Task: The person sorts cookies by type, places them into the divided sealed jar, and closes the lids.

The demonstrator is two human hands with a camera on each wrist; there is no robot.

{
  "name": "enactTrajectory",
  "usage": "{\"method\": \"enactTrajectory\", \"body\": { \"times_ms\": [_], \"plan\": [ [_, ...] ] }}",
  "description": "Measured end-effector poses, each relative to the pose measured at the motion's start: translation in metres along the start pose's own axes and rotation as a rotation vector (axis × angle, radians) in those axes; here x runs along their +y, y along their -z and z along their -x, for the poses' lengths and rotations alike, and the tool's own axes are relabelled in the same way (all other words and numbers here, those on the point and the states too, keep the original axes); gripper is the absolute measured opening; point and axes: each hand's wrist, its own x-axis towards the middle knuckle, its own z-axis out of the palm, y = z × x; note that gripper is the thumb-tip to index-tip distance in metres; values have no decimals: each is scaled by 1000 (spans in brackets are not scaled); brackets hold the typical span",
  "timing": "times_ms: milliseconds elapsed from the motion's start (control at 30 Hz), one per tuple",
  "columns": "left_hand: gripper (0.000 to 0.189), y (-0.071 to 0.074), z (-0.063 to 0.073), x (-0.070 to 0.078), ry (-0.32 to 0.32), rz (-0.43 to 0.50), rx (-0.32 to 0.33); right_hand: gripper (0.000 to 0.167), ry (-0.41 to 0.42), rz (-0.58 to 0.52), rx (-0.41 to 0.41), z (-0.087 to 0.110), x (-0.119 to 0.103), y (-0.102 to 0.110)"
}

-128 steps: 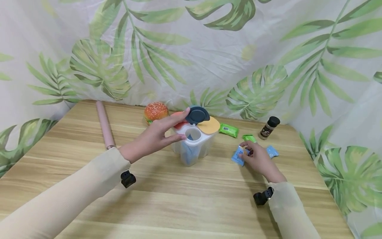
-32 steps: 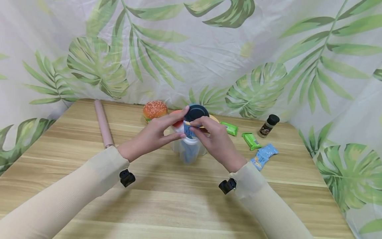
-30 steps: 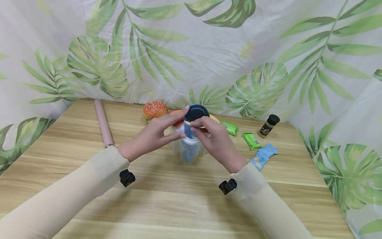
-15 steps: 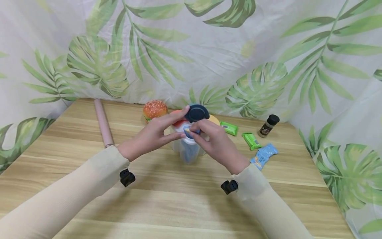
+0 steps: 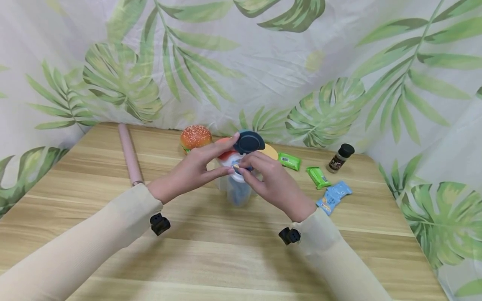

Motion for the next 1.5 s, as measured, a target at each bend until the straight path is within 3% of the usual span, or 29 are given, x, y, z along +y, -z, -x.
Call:
{"method": "enactTrajectory", "body": {
  "times_ms": [433,833,1300,1500],
  "plan": [
    [82,1,1,0,17,-5,-15,7,-8,43,-35,2,-3,0],
    [82,1,2,1,13,-10,-15,9,43,140,-65,4,-4,0],
    [82,1,1,0,10,-6,-14,16,69,168,-116,4,-6,0],
    [82,0,0,0,7,-13,-7,24,33,90,-48,5,-5,4]
  ]
}}
